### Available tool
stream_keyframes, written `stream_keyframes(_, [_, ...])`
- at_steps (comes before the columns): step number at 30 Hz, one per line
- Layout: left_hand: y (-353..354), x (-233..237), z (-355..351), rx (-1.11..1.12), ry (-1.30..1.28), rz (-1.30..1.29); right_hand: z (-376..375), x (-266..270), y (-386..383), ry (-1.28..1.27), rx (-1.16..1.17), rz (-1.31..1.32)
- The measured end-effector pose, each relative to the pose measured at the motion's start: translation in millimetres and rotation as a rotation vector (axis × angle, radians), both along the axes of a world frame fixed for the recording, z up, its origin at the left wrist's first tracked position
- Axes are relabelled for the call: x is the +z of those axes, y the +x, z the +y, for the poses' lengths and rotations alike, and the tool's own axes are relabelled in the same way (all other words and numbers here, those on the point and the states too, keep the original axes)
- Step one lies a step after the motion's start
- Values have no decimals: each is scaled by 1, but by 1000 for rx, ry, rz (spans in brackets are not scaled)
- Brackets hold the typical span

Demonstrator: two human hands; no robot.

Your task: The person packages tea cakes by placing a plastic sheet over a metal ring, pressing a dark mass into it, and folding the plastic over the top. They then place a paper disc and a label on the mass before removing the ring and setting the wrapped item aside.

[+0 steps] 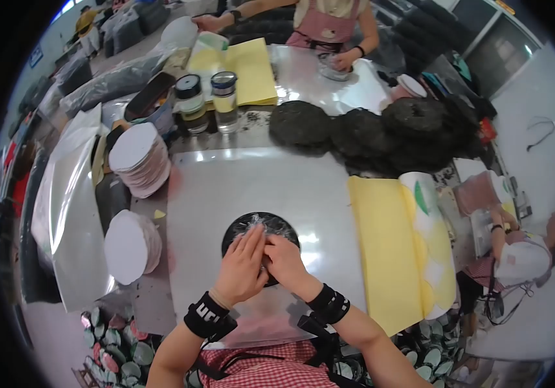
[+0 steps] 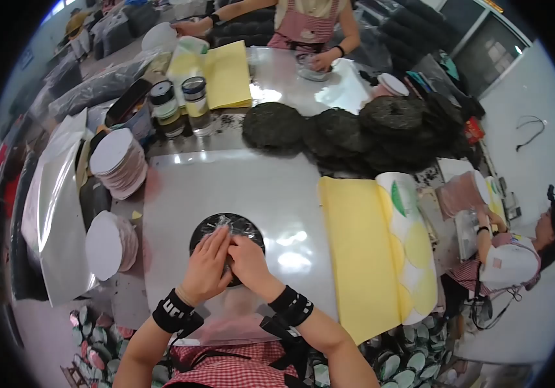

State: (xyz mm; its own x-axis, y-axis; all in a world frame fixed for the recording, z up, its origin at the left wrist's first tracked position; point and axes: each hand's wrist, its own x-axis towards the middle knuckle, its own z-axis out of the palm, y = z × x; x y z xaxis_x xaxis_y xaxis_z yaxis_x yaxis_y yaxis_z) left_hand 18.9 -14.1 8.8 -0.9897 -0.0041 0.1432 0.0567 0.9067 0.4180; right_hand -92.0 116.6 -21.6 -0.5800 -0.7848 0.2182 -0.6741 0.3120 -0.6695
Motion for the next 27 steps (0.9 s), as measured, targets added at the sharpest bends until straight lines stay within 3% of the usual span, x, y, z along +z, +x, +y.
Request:
stream_keyframes(1, [5, -4, 4, -24, 14, 15, 12, 6, -2, -60, 108, -54])
stream_keyframes(2, [3, -7, 4, 14, 5, -23, 28, 16, -11, -138, 72, -197])
stream_keyframes(5, [-5, -4, 9, 31, -46, -45, 107, 53, -64, -146, -474, 340])
stream_keyframes(6, [-4, 0, 9, 45, -120, -61, 150, 36, -97, -200, -681, 251])
stream_keyframes(9, [-3, 1, 11, 43, -153, -46, 266, -5, -188, 201, -916, 792])
stream_keyframes(13, [-4, 0, 11, 39, -170, -72, 289, -20, -230, 240, -879, 1017])
stream_keyframes(15, [-3, 2, 12, 39, -175, -92, 288, -20, -236, 206, -1057, 543])
stream_keyframes(18, [-7, 6, 13, 31, -181, -91, 303, -14, -251, 233, -1170, 446])
stream_keyframes(21, [0, 9, 14, 33, -177, -118, 325, -1, -281, 66, -1059, 274])
stream_keyframes(23, [-2, 8, 14, 17, -200, -51, 323, 28, -274, -35, -847, 588])
stream_keyframes(24, [-2, 5, 13, 10, -201, -51, 322, 21, -263, -36, -865, 588])
stream_keyframes(26, [-2, 2, 12, 4, -202, -43, 311, -8, -247, 433, -802, 832])
stream_keyframes(27, [-2, 1, 13, 17, -195, -45, 308, -24, -246, 425, -805, 848])
